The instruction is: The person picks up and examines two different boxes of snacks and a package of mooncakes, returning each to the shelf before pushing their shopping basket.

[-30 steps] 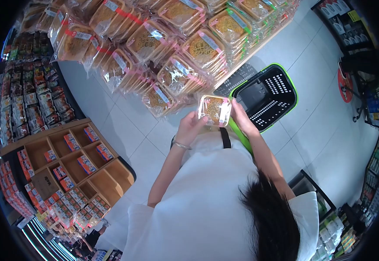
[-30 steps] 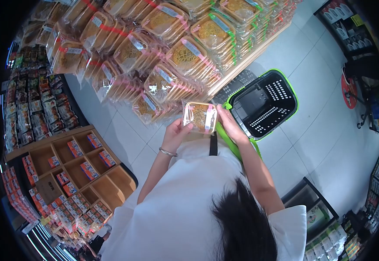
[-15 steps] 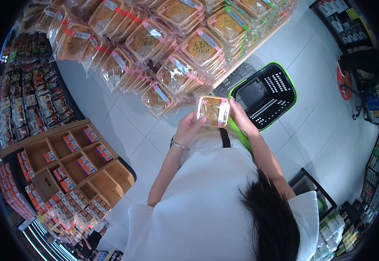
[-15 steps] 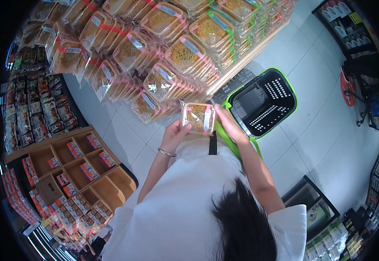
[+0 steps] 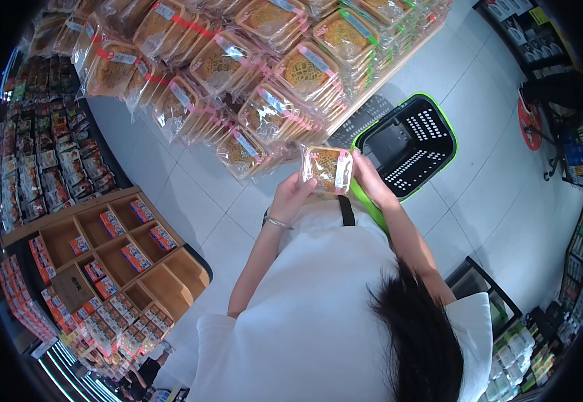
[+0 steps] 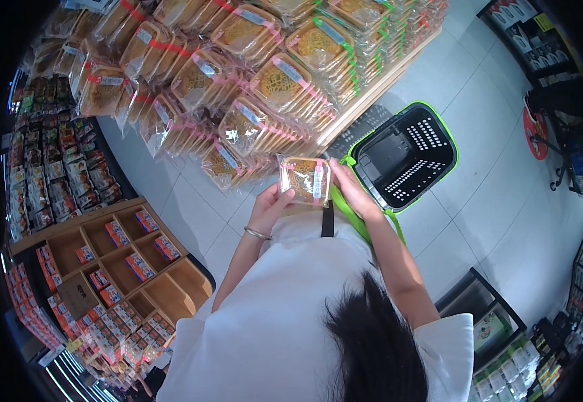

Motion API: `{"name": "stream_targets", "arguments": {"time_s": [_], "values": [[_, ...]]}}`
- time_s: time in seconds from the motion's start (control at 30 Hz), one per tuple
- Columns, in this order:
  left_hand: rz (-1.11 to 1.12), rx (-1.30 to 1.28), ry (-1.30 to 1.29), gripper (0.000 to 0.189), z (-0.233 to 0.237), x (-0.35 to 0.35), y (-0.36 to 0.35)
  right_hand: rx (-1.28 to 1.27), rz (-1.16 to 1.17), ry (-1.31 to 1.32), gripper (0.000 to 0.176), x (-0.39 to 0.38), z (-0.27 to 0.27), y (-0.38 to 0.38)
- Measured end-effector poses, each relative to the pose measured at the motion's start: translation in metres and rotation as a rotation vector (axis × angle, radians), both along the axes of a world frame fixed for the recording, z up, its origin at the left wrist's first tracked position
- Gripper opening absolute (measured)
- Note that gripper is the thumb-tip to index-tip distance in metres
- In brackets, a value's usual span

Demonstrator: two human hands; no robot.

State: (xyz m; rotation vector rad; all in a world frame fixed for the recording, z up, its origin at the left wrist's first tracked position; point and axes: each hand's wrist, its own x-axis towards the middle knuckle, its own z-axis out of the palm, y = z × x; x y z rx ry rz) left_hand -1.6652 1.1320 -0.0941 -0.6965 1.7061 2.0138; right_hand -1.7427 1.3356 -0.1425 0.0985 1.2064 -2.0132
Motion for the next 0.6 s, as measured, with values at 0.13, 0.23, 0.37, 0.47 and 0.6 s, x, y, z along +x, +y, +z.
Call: {"name": "stream_targets", "arguments": {"time_s": [0.13,0.23,0.37,0.47,0.6], "values": [[-0.017,-0.003,0.004,0.04,0.0011,-0.0006,0.0013,-0.024,-0.009,-0.002,0.056,0.0008,-0.0099,0.0],[0.007,0.001,0.014,0.036,0.0036,-0.0006,0.0043,-0.043,-0.044,-0.016,0.055,0.002,-0.0061,-0.0002],[0.003,0.002,0.012,0.037,0.0009,-0.0014,0.0027,-0.04,-0.032,-0.016,0.055,0.0005,-0.0062,-0.0003],[0.0,0.007,0.002,0.039,0.0025,-0.0013,0.0035,-0.05,-0.04,-0.027,0.055,0.0007,-0.0045,0.0003],[0.0,0.012,-0.005,0.039,-0.0015,-0.0017,0.0018,-0.067,-0.028,-0.036,0.056,-0.0011,-0.0052,-0.0007]]}}
